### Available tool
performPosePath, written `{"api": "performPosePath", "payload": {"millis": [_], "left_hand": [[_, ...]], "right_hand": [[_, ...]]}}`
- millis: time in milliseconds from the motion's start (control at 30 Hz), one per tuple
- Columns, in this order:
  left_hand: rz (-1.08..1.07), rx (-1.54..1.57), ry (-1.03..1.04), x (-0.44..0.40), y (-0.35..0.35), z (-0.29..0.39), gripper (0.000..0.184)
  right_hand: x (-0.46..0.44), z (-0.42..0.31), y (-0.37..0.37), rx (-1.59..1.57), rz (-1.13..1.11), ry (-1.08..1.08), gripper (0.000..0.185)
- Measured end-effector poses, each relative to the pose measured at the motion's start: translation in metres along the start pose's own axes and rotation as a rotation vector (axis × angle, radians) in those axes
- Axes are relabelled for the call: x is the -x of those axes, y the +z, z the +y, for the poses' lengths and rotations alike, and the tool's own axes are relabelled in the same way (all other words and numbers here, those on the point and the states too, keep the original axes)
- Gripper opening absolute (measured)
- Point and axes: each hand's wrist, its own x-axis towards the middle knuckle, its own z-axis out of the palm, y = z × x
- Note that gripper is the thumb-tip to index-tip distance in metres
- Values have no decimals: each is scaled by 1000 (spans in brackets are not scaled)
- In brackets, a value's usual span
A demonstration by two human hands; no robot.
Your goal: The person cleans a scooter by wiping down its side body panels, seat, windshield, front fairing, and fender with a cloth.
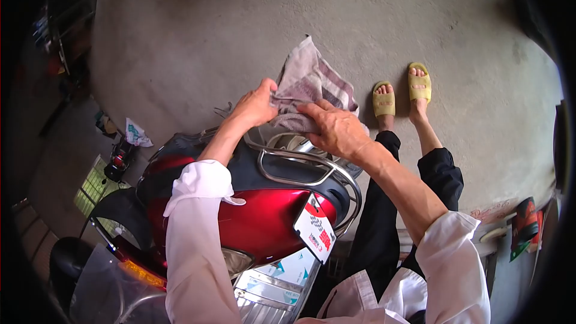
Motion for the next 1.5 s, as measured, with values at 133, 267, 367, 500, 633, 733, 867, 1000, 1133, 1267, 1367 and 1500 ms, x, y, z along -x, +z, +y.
{"api": "performPosePath", "payload": {"millis": [133, 267, 367, 500, 633, 733, 867, 1000, 1133, 1267, 1367, 1500], "left_hand": [[-289, -395, -122, -28, 52, -46, 39], [-427, -546, -208, -39, 78, -77, 30], [-476, -517, -188, -46, 74, -83, 30], [-697, -447, -29, -38, 62, -67, 40], [-735, -556, 78, -31, 59, -31, 53], [-830, -669, 42, -37, 62, -16, 59], [-887, -685, -93, -52, 55, -52, 58], [-678, -805, -80, -59, 66, -76, 53], [-838, -583, -13, -49, 50, -62, 53], [-995, -555, 113, -54, 78, -33, 54], [-962, -430, 132, -48, 90, -4, 60], [-892, -497, 166, -39, 80, -16, 54]], "right_hand": [[-19, 26, 64, -160, -184, 100, 52], [-32, 29, 112, -203, -263, 218, 47], [-41, 43, 117, -259, -361, 260, 45], [-27, 75, 103, -514, -620, 251, 45], [-25, 90, 81, -744, -783, 267, 45], [-38, 79, 70, -441, -810, 163, 44], [-54, 77, 108, -408, -663, 61, 46], [-53, 50, 125, -151, -404, 88, 42], [-39, 65, 108, -152, -510, 23, 40], [-26, 93, 82, -187, -701, -77, 40], [-14, 108, 71, -129, -700, -50, 40], [-6, 101, 62, -129, -605, -13, 40]]}}
